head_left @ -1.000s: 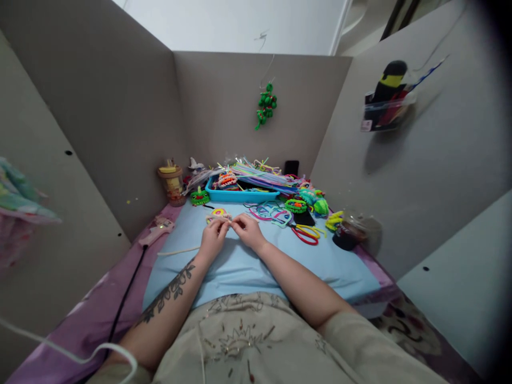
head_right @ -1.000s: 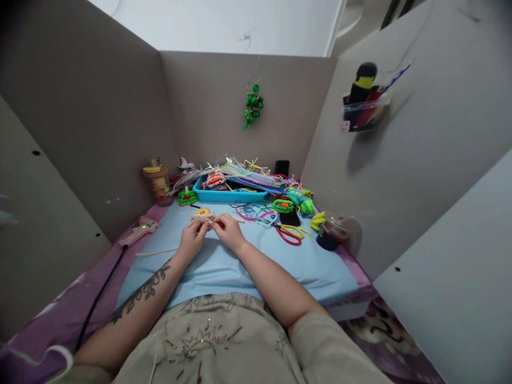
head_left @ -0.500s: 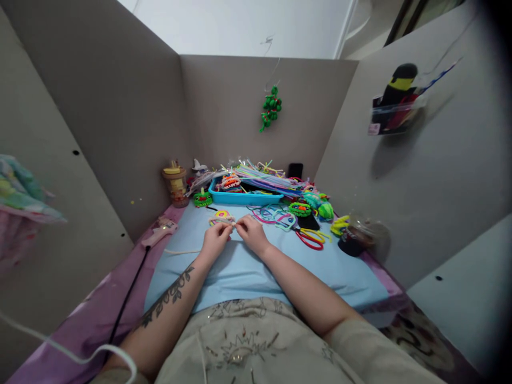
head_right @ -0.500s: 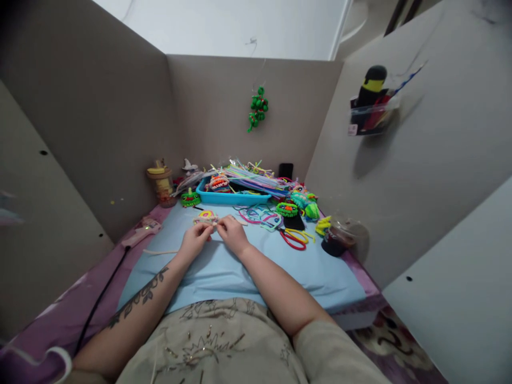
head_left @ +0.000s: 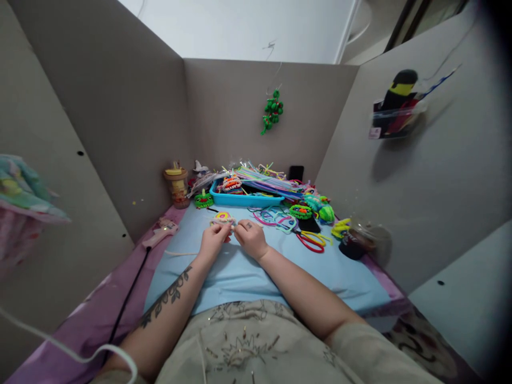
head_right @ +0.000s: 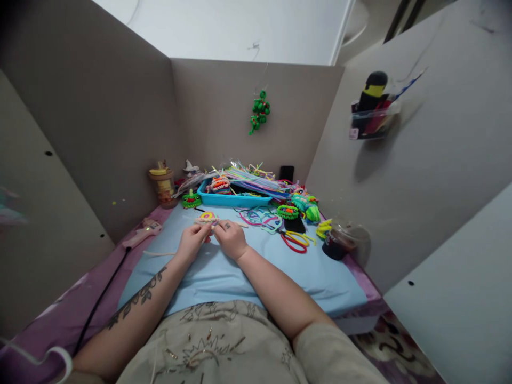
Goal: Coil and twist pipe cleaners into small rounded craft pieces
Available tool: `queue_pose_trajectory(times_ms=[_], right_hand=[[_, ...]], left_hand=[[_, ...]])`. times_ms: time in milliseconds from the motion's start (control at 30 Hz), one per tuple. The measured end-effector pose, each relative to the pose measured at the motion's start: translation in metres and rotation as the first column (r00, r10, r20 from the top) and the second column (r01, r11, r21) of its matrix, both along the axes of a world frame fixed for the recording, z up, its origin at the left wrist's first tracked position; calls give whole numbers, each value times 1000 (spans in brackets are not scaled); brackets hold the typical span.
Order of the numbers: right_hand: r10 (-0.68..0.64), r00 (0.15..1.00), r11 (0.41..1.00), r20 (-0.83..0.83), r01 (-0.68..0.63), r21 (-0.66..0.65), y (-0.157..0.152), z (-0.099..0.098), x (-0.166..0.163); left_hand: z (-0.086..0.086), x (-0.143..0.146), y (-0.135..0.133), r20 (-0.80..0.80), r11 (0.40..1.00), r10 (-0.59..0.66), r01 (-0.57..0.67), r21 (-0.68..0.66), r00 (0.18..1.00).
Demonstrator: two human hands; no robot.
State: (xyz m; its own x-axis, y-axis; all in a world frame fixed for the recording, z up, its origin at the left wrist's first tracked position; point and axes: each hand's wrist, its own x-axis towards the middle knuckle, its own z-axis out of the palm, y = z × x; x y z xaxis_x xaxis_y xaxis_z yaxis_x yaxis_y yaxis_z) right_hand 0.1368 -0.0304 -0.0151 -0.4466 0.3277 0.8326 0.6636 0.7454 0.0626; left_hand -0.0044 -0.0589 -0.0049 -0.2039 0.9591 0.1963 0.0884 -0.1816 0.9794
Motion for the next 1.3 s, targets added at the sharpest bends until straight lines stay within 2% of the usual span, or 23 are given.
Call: queue_pose_trajectory(times_ms=[100,200,367,600,867,1033,1300], right_hand=[[89,993,987,-72,-98,-126,0,0,0],[173,967,946,-188,-216,-240,-1,0,1],[219,937,891,-270,-305,-335,-2,0,3],[195,927,883,-320,-308,-355,-2,0,4],[142,949,902,-280,-241,-358,-1,1,5],[120,958,907,-262,-213,-364,0,-1,5],[139,933,869,-332,-276,-410,2,-2,4]], left_hand=[[-1,-2,0,-59,998,37,-34,48,998],[-2,-4,-1,-131,995,29,-16,100,991],[-6,-4,1,-252,980,6,44,193,968],[-13,-4,3,-379,948,56,70,311,924],[-19,-6,6,-401,947,38,95,306,915],[-16,-6,4,-476,952,133,22,306,869],[-15,-6,4,-469,930,141,46,365,872]])
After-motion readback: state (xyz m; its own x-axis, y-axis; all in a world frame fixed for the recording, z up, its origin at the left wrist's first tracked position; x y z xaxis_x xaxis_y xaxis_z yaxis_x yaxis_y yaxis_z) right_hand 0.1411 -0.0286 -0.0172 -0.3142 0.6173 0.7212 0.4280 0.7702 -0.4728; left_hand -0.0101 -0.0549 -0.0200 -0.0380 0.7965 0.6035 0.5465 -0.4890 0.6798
